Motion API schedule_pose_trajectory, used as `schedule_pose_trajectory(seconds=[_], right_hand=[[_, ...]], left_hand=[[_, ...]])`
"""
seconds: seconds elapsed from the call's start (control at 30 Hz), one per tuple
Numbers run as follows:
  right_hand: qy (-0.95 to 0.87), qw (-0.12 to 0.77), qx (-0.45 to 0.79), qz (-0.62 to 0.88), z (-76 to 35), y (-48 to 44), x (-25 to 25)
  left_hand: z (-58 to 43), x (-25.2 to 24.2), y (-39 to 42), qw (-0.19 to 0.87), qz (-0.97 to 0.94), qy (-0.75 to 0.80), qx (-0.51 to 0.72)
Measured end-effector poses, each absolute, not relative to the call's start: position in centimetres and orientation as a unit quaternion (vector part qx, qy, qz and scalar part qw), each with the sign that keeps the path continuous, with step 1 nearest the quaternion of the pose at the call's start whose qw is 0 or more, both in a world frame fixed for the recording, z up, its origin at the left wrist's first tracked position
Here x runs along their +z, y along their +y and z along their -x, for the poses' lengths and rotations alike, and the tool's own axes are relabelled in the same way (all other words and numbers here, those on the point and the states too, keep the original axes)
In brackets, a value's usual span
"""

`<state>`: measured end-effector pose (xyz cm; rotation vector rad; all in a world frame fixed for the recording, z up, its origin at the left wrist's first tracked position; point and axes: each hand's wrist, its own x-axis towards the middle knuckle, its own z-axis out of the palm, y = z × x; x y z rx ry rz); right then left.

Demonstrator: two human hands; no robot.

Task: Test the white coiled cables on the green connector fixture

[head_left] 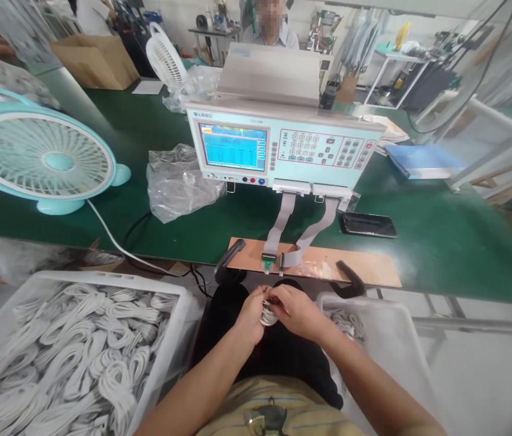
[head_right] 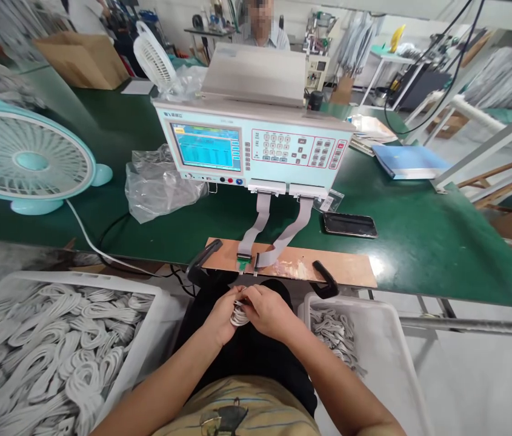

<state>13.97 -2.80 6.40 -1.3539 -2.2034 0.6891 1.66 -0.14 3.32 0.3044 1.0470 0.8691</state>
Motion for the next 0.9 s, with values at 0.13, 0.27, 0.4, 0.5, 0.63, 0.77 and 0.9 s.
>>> schedule_pose_trajectory(seconds=[0.13, 0.27, 0.4, 0.5, 0.63, 0.77, 0.9], right_hand=[[-0.783, 0.246, 0.284, 0.496, -14.4, -2.7, 5.7], [-0.718, 0.322, 0.333, 0.52, -14.5, -2.6, 4.8], [-0.509, 0.45, 0.452, 0.578, -14.1, -2.3, 3.4], [-0.421, 0.481, 0.517, 0.57, -13.8, -2.1, 2.8], [-0.402, 0.489, 0.519, 0.574, -13.7, -1.8, 2.8], [-0.412, 0.492, 0.515, 0.568, -13.8, -1.7, 3.1], [-0.416, 0.494, 0.52, 0.559, -13.8, -1.6, 3.1]], left_hand=[[-2.1, 3.3, 0.0, 0.76, -0.128, 0.486, 0.413], [-1.9, 3.5, -0.1, 0.775, -0.139, 0.463, 0.406], [-1.5, 3.6, 0.0, 0.77, -0.223, 0.47, 0.369], [-1.1, 3.3, 0.2, 0.753, -0.251, 0.485, 0.366], [-0.6, 2.9, 0.4, 0.752, -0.266, 0.477, 0.37], [-0.2, 2.6, 0.4, 0.746, -0.303, 0.469, 0.363], [0.4, 2.2, 0.7, 0.722, -0.373, 0.473, 0.341]])
